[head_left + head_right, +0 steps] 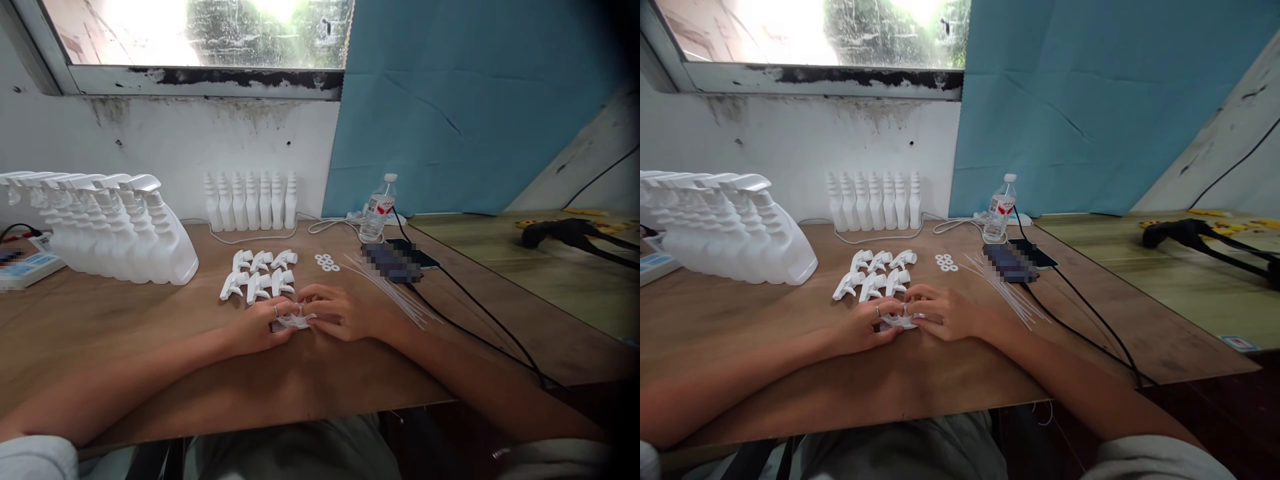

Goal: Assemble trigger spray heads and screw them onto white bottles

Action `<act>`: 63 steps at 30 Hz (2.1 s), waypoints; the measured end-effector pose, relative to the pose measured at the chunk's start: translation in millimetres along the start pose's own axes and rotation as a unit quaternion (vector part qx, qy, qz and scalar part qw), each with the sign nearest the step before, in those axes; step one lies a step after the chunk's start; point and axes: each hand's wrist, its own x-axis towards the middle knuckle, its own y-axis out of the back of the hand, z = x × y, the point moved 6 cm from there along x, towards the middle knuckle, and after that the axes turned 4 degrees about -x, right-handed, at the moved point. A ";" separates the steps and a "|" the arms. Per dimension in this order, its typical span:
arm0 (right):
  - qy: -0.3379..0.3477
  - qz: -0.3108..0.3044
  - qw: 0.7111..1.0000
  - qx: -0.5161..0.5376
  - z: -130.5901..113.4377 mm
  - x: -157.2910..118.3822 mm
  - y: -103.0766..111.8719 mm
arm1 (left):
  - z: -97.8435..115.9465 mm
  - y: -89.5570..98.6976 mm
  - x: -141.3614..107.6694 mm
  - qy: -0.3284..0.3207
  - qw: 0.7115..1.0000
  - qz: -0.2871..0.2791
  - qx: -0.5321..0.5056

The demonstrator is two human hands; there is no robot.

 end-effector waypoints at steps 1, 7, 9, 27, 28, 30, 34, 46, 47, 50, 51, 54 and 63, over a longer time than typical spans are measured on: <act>0.000 0.002 1.000 -0.005 -0.7 0.3 0.5 | -0.2 -0.1 0.0 -0.002 1.000 0.002 0.000; 0.016 0.018 0.998 -0.060 -4.1 3.7 2.7 | -3.6 -1.1 0.8 0.004 1.000 0.010 0.005; 0.024 0.020 0.998 -0.062 -3.6 4.1 1.8 | -4.0 -0.8 1.3 0.010 1.000 0.015 0.002; -0.142 0.056 0.985 0.078 25.4 -0.6 15.1 | -2.3 -2.2 1.4 0.008 0.999 0.000 0.039; -0.176 0.066 0.981 0.047 36.4 -3.9 23.1 | -2.2 -2.3 1.7 0.009 0.999 -0.001 0.041; -0.270 0.028 0.961 -0.061 62.5 -15.7 37.6 | -2.9 -2.9 2.0 0.012 0.999 -0.005 0.042; -0.446 -0.206 0.828 -0.270 114.4 -59.6 61.1 | -5.5 -3.7 0.9 0.015 0.999 -0.010 0.038; -0.516 -0.258 0.792 -0.199 148.3 -100.6 60.1 | -7.8 -5.5 0.7 0.017 0.999 -0.021 0.029; -0.518 -0.249 0.795 -0.195 147.2 -99.2 60.3 | -7.2 -5.1 0.8 0.017 0.999 -0.021 0.028; -0.522 -0.213 0.805 -0.185 140.0 -90.1 67.2 | -4.3 -3.6 1.3 0.020 0.999 -0.017 0.027; -0.522 -0.201 0.808 -0.186 135.9 -85.4 71.0 | -3.8 -3.4 1.5 0.025 0.999 -0.017 0.026; -0.505 -0.136 0.847 -0.094 114.6 -63.1 78.4 | -6.4 -3.0 1.0 0.059 0.998 -0.006 0.008; -0.230 0.169 0.872 0.398 27.6 29.1 64.2 | -10.4 -1.5 1.8 0.073 0.997 0.008 -0.038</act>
